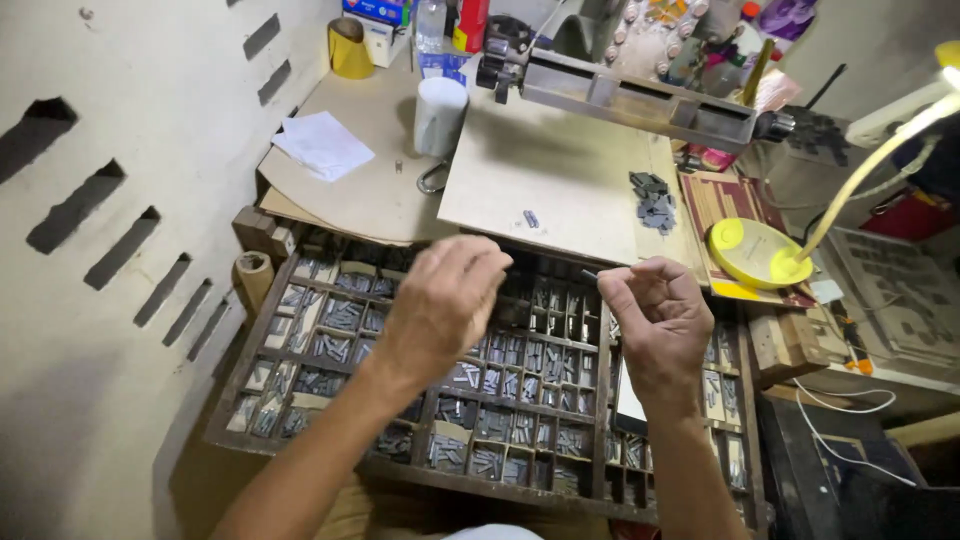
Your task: Organizing and picking individual metal type characters from a storage tray, using a smartphone as a reference.
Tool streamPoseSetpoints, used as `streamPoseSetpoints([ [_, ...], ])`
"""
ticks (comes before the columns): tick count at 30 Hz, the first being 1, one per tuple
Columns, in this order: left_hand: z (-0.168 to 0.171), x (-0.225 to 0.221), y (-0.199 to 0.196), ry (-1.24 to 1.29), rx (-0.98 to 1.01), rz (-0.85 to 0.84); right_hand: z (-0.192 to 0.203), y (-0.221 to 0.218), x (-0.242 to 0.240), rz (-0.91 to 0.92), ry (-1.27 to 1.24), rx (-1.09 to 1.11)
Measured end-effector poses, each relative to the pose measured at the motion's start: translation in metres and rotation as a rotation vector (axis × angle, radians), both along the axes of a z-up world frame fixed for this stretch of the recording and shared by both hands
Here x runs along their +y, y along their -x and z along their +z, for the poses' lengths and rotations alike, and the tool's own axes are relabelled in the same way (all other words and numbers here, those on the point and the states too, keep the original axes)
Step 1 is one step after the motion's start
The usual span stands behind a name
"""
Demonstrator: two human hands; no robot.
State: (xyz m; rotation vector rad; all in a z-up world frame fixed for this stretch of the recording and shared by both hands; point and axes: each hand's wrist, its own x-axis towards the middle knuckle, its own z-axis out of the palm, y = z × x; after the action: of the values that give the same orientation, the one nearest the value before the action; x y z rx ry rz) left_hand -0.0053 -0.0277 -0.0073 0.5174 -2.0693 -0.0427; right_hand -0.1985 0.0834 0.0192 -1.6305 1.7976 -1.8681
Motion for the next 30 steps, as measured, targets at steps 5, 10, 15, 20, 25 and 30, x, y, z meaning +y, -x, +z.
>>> streamPoseSetpoints([
  [5,-0.02,-0.033,0.014,0.113,0.076,0.085,0.006,-0.006,0.003,0.018,0.06,-0.116],
  [10,-0.016,-0.027,0.026,0.067,0.07,-0.002,0.005,-0.002,0.002,0.017,0.047,-0.092],
  [15,0.006,0.009,0.027,-0.326,0.234,-0.406,0.003,-0.014,0.003,0.068,0.041,-0.032],
  [20,-0.031,0.007,0.031,0.216,0.04,-0.223,0.0,-0.028,0.013,0.23,-0.111,-0.393],
  [25,-0.011,0.01,0.02,0.425,0.003,-0.208,-0.022,-0.006,0.006,0.28,-0.184,-0.556],
  [30,-0.005,-0.03,0.024,0.205,0.119,-0.054,0.013,0.008,-0.032,0.012,-0.111,-0.126],
])
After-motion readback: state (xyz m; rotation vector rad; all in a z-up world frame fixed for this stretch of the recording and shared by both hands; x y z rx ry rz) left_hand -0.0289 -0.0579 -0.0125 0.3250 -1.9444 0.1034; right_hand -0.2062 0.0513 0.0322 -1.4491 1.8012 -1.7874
